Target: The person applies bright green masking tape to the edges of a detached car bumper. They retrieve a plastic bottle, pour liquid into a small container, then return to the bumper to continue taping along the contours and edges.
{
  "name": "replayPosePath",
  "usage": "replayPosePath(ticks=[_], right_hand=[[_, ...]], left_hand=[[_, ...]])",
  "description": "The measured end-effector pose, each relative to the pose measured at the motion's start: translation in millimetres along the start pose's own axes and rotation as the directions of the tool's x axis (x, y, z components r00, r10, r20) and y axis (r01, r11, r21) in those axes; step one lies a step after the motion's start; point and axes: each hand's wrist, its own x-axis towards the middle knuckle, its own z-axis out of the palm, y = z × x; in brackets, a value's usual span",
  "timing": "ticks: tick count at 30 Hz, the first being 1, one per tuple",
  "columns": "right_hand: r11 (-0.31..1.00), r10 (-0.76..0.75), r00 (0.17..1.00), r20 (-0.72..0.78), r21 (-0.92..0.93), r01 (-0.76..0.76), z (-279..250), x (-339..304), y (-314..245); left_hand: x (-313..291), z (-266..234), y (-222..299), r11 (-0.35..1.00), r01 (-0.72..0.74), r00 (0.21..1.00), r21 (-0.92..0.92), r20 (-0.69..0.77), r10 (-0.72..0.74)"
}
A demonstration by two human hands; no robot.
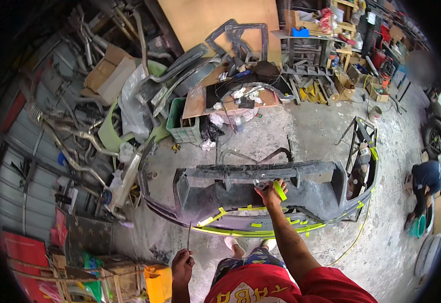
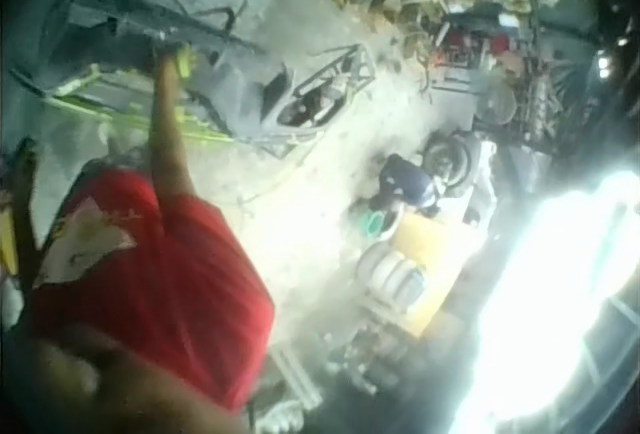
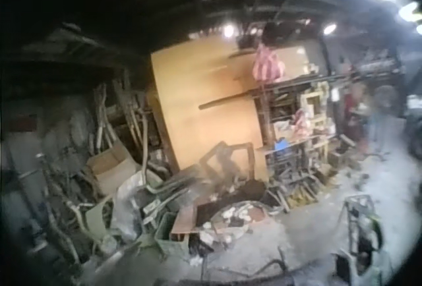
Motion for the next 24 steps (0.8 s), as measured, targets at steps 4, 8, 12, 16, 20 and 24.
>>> replayPosePath(ticks=[4, 8, 12, 16, 20, 24], right_hand=[[0.996, 0.038, 0.998, 0.044, 0.075, -0.042, -4.8, -3.5, -1.1], [0.973, -0.145, 0.983, -0.114, 0.164, 0.162, -26.3, -18.5, 12.6], [0.898, -0.097, 0.977, -0.189, 0.407, 0.167, -72.4, -55.1, 73.4], [0.957, -0.015, 0.931, -0.364, 0.264, 0.119, -106.4, -146.3, 230.2], [0.892, 0.37, 0.92, -0.131, 0.326, -0.312, -155.5, -256.9, 239.9], [0.694, 0.63, 0.748, -0.21, 0.585, -0.42, -151.5, -384.4, 228.7]], left_hand=[[18.1, -1.0, 6.5, 0.998, 0.052, 0.998, 0.026, 0.034, -0.053], [39.3, 4.3, 15.8, 0.995, 0.065, 0.995, 0.082, 0.067, -0.07], [65.2, 14.4, 11.4, 0.978, 0.099, 0.977, 0.182, 0.17, -0.13], [99.6, 68.0, 6.5, 0.907, 0.136, 0.828, 0.4, 0.456, -0.325], [127.1, 64.2, 6.9, 0.859, 0.237, 0.711, 0.453, 0.522, -0.472], [147.3, 58.9, 26.1, 0.803, 0.225, 0.501, 0.552, 0.641, -0.582]])
